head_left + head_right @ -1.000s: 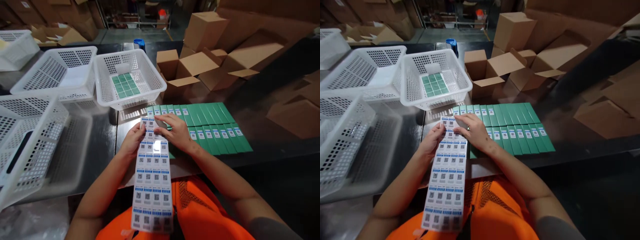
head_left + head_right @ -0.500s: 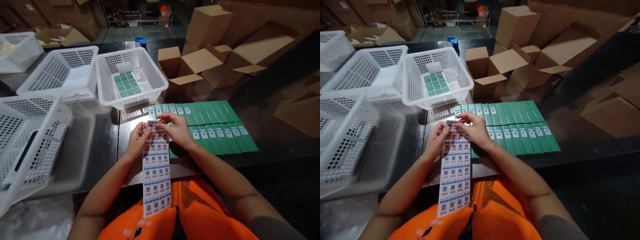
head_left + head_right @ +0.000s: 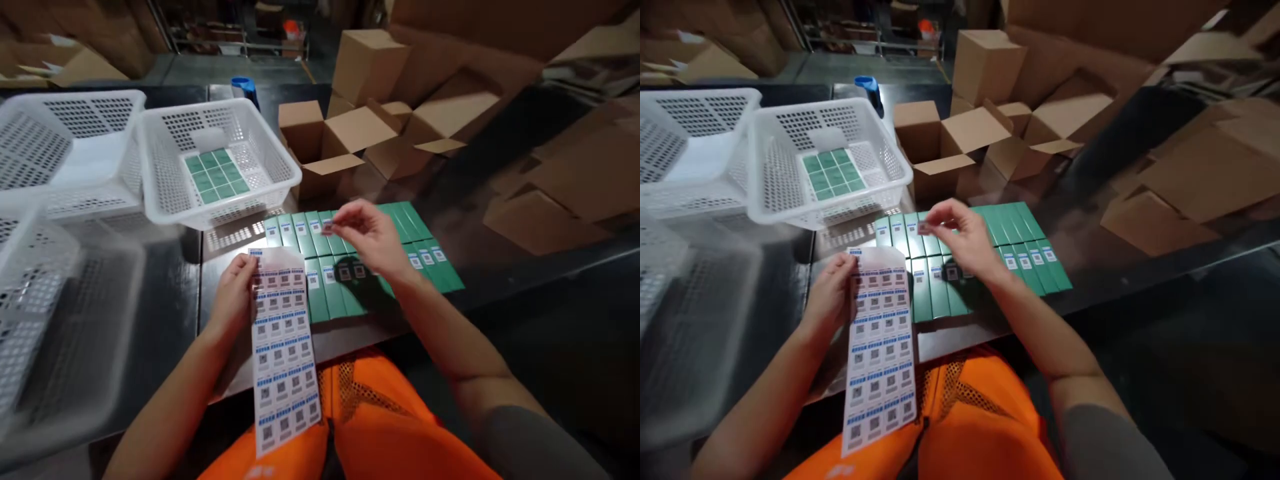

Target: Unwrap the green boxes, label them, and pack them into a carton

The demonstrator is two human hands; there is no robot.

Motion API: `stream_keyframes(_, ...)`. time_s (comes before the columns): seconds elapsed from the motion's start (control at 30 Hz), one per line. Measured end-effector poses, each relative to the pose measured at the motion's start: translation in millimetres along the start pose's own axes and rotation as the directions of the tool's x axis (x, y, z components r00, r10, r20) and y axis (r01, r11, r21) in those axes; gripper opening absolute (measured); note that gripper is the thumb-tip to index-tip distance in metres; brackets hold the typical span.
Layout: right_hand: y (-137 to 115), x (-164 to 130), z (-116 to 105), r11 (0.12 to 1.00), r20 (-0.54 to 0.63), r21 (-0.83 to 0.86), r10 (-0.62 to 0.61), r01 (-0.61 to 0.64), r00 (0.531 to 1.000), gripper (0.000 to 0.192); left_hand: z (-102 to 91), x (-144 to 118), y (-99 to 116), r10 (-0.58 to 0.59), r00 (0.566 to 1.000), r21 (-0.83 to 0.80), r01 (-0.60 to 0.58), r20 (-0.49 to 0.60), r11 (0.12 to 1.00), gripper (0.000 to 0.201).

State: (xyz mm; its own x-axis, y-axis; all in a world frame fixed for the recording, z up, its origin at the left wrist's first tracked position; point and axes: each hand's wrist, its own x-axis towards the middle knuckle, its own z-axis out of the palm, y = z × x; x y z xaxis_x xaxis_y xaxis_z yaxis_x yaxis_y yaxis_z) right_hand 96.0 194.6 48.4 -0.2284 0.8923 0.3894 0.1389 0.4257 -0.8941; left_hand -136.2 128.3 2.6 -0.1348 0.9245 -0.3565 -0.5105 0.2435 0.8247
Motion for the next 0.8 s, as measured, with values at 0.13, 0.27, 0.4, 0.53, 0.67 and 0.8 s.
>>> stream_keyframes(0.13, 25, 36, -62, 0.855, -0.064, -0.113, 0.503, -0.507, 0.862, 0.026, 3.6, -6, -1, -0.057, 0.997, 0.015, 0.057, 0.049, 0.998, 0.049)
stream_keyframes(0.27, 52, 49, -80, 0.676, -0.1, -0.169, 0.712, -0.717, 0.695, 0.051, 5.5, -9, -3, -0.083, 0.994, 0.039, 0.081, 0.065, 0.996, 0.048)
stream_keyframes(0.4, 62, 50, -78, 0.642, -0.117, -0.192, 0.737, -0.743, 0.666, 0.053, 5.8, -7, -3, -0.08, 0.995, 0.045, 0.077, 0.061, 0.996, 0.049)
stream_keyframes(0.53, 63, 50, -76, 0.618, -0.143, -0.239, 0.741, -0.749, 0.656, 0.05, 6.7, -8, -4, -0.089, 0.994, 0.043, 0.087, 0.063, 0.995, 0.051)
stream_keyframes(0.67, 67, 50, -70, 0.599, -0.195, -0.335, 0.711, -0.727, 0.676, 0.059, 7.5, -8, -5, -0.118, 0.989, 0.034, 0.116, 0.085, 0.993, 0.05)
stream_keyframes(0.8, 65, 54, -76, 0.574, -0.249, -0.512, 0.613, -0.639, 0.75, 0.058, 6.7, -8, -7, -0.124, 0.989, 0.016, 0.123, 0.085, 0.992, 0.047)
